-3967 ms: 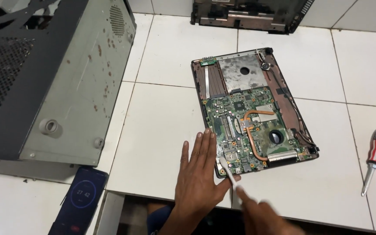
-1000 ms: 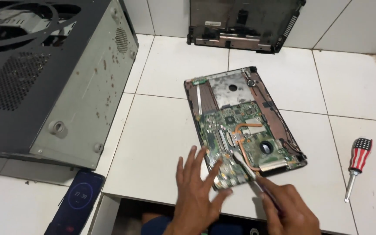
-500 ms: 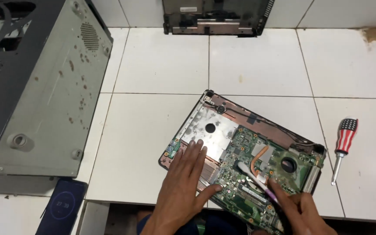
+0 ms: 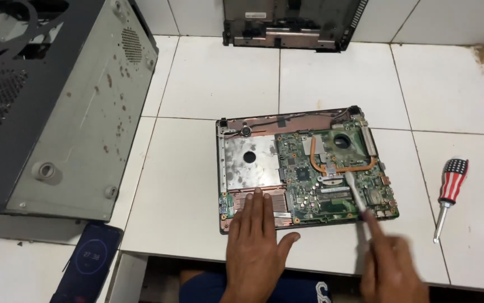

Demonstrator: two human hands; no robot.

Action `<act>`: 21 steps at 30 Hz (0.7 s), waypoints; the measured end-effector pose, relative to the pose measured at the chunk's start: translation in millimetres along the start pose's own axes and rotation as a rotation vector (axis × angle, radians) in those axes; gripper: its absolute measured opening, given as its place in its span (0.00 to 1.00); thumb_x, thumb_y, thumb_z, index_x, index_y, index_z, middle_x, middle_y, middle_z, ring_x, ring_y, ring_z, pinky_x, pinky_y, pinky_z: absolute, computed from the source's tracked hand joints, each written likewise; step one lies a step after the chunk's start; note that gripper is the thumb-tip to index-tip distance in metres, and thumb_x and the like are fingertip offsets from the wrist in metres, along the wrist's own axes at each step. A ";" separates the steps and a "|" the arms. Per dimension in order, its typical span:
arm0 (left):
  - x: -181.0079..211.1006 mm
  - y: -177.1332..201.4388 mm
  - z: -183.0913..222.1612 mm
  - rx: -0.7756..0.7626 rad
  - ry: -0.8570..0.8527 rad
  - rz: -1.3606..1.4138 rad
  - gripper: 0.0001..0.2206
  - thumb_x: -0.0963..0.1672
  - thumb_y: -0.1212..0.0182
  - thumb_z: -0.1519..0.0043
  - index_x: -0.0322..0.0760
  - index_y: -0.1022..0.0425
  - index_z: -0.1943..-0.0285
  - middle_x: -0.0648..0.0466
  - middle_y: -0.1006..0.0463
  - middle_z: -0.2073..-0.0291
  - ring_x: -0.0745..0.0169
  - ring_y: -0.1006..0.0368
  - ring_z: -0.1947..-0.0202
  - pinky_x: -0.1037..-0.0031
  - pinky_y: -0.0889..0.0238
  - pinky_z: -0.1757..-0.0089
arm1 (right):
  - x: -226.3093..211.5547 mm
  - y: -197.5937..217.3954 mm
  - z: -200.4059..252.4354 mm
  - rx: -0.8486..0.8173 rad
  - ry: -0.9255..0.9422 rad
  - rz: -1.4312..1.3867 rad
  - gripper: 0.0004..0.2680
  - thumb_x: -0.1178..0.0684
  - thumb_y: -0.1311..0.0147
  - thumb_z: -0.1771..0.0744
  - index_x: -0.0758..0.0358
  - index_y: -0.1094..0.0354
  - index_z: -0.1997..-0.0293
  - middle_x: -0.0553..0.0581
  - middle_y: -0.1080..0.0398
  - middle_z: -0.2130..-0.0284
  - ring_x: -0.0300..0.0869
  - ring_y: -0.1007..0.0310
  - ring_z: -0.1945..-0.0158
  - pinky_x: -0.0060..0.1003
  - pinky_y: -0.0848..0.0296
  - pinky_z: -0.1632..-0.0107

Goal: Cleaning a laptop motherboard using a toothbrush to remove dust and debris from the components and connectors.

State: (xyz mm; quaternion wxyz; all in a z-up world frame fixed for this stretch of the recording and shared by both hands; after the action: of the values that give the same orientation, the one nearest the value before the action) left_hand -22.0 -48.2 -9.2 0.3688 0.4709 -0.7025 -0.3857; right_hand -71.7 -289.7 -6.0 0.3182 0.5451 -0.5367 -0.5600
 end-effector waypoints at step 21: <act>-15.8 8.2 -37.7 0.065 -0.190 0.254 0.35 0.60 0.41 0.33 0.37 0.32 0.24 0.47 0.35 0.25 0.41 0.44 0.23 0.44 0.53 0.29 | -96.2 12.7 27.4 -0.029 0.118 0.235 0.25 0.49 0.50 0.31 0.35 0.43 0.21 0.42 0.22 0.64 0.50 0.26 0.77 0.46 0.29 0.75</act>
State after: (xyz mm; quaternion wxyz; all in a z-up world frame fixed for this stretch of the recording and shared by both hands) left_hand 12.6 -38.4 11.9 0.3309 0.3514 -0.8002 -0.3559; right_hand -81.1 -195.0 27.3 0.4203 0.5058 -0.5690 -0.4937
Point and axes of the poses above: each hand's wrist, its own z-axis away from the middle knuckle, its own y-axis out of the back of the hand, x = y × z, the point moved 2 cm from there along -z, towards the middle knuckle
